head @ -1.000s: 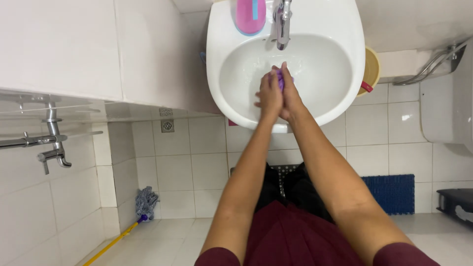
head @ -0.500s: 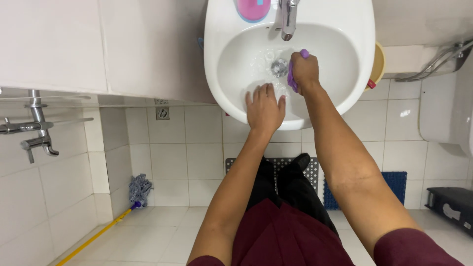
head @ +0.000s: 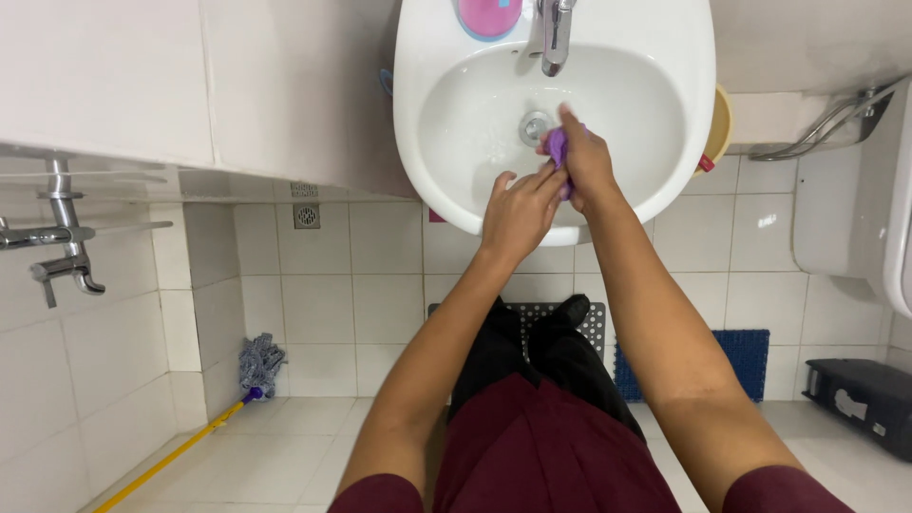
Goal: Mopping the floor and scrubbing the sink in a bathroom.
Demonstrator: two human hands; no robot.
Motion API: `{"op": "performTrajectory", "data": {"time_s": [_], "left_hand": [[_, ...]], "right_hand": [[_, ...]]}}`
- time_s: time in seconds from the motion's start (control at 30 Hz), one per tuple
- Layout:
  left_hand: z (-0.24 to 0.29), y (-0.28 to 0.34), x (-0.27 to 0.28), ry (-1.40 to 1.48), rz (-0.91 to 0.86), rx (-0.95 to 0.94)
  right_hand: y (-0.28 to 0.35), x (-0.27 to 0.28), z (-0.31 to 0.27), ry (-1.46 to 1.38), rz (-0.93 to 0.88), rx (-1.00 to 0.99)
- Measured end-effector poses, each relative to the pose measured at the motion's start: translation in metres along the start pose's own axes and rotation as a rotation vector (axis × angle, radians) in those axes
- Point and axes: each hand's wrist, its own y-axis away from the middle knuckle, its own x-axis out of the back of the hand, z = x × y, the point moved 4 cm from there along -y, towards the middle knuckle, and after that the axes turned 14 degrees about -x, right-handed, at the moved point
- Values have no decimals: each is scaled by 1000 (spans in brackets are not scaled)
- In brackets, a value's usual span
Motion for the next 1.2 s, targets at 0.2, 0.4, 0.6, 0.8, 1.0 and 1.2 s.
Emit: {"op": "performTrajectory", "data": {"time_s": [0.2,0.4,0.6,0.8,1.0,1.2], "left_hand": [[13,14,17,-109,11,-76],[11,2,43,164,-130,284],[12,4,24,18,10,-91],[-22,1,53,18,123,84],[-53,-12,-6,113,-338,257],[-86,-50,-84,-255,-621,21]], "right_hand": [[-34,21,14,437,283,183],[-6,6,13,245,27,110],[6,24,8,105,5,128],[-8,57,-11,295,307,221],[2,69,-14,482,357,289],[41,80,-5,1237,665,1094]]}}
